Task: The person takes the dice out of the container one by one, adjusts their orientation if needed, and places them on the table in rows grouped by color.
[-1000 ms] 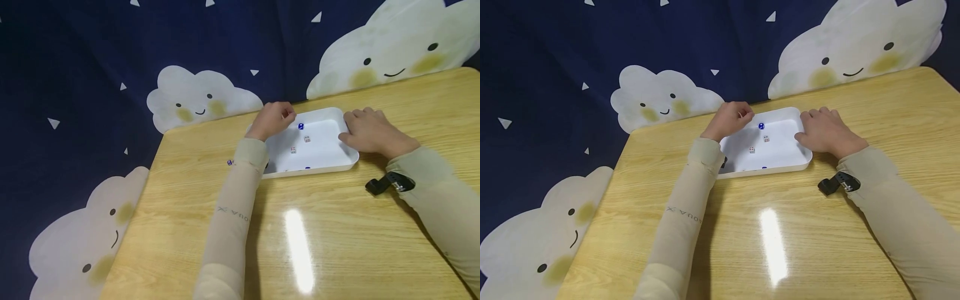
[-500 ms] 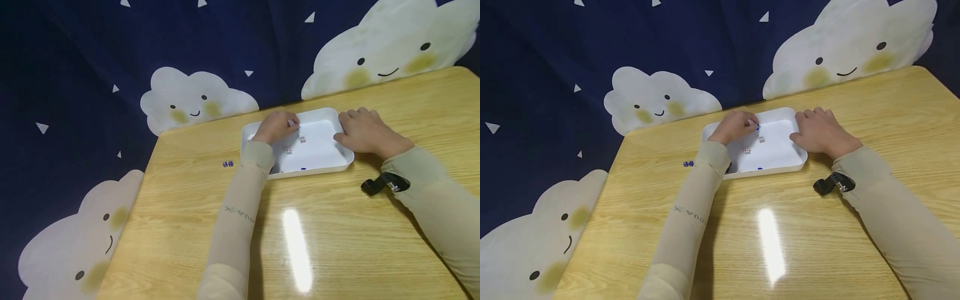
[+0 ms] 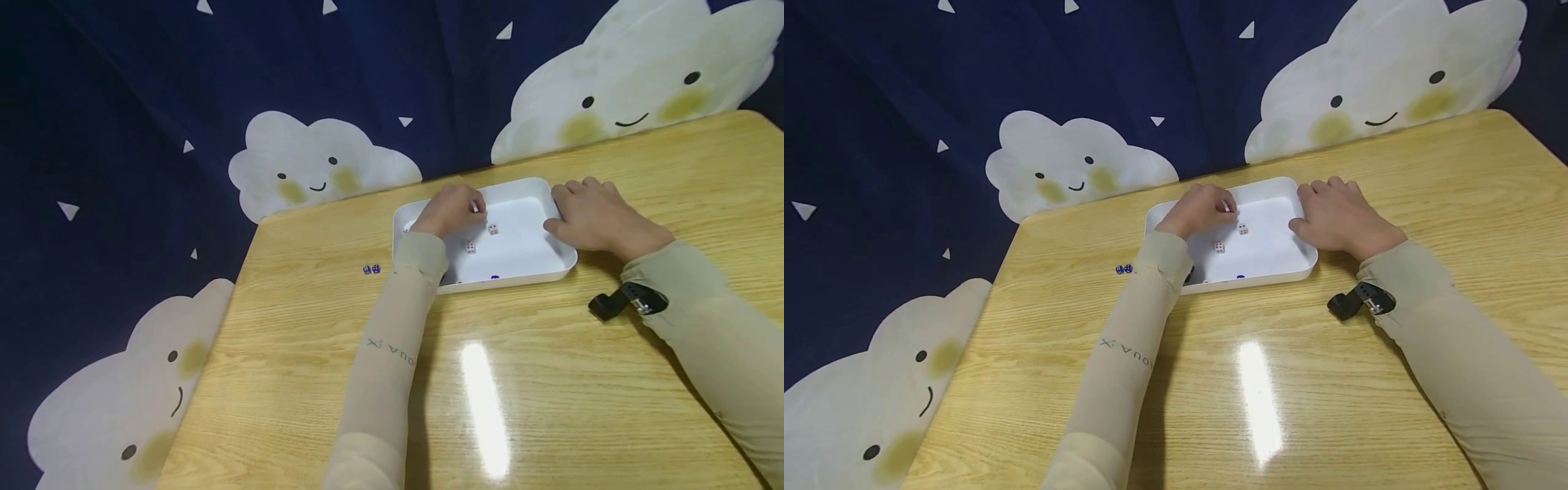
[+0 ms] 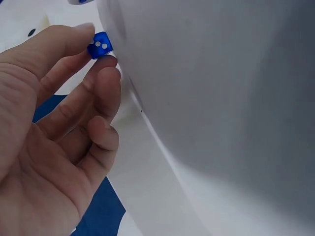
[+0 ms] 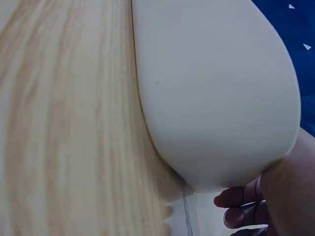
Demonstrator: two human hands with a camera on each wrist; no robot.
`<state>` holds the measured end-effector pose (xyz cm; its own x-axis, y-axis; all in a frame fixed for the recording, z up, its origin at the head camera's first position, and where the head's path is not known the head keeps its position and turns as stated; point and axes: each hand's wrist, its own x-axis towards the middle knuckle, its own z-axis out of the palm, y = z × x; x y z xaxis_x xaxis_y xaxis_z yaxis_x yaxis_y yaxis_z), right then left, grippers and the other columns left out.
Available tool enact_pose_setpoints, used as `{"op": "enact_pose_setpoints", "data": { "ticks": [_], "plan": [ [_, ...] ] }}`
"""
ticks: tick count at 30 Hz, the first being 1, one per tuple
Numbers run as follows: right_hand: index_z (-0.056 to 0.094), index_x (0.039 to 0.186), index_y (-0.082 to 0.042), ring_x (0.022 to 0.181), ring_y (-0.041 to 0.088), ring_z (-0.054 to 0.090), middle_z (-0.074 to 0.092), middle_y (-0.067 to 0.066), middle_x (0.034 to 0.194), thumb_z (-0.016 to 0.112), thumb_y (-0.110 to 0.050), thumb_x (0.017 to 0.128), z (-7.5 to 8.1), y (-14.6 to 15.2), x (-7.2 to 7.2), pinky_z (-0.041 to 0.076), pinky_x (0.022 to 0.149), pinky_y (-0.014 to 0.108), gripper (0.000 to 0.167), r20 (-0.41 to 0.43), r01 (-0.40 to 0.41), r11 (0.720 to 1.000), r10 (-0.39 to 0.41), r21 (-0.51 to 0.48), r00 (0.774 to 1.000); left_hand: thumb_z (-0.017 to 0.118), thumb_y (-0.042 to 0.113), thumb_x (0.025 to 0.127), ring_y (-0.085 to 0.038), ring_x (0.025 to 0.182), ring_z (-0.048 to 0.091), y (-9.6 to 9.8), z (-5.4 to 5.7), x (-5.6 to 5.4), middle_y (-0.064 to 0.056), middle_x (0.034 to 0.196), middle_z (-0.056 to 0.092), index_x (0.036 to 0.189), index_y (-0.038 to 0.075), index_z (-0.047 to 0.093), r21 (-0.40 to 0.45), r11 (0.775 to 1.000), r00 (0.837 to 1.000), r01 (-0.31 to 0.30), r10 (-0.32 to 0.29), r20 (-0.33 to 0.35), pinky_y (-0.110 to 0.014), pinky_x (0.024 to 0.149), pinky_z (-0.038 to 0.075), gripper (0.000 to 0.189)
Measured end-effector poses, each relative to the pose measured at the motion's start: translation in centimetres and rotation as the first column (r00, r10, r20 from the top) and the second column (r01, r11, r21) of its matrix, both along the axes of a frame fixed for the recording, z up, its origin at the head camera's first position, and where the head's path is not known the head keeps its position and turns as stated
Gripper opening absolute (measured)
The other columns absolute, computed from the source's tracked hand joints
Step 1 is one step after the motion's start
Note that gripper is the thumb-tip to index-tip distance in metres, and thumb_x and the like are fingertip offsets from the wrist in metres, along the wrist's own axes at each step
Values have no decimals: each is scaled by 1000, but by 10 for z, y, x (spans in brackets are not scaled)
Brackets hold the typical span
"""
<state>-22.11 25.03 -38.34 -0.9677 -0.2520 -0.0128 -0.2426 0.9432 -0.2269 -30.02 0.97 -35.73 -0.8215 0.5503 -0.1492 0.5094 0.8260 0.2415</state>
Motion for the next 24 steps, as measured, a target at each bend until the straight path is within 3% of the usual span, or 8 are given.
{"op": "enact_pose_setpoints", "data": {
  "ticks": [8, 15, 24],
  "plan": [
    [46, 139, 14, 108, 50, 50, 56, 36, 131, 50, -32, 100, -4, 0, -4, 40, 88, 60, 60, -4, -11, 1000, 11, -2, 1000, 74, 26, 97, -11, 99, 60, -3, 4, -1, 5, 109, 75, 112, 21, 78, -53, 999, 1000, 1, -1, 4, -27, 98, 49, 16],
    [46, 139, 14, 109, 49, 51, 56, 37, 131, 51, -33, 100, -9, 1, -9, 41, 88, 60, 61, -3, -13, 1000, 13, 4, 1000, 74, 29, 97, -11, 99, 60, -4, 5, -6, 6, 109, 74, 112, 21, 77, -38, 999, 1000, -8, 7, -22, -27, 97, 48, 17],
    [48, 137, 13, 107, 47, 50, 57, 36, 130, 51, -33, 100, -12, 6, -16, 40, 86, 58, 59, 3, -6, 1000, 6, 9, 1000, 73, 30, 98, -10, 95, 63, -7, 19, -4, 4, 114, 74, 120, 20, 75, -42, 998, 999, -41, 41, -16, -25, 88, 52, 25]
  ]
}}
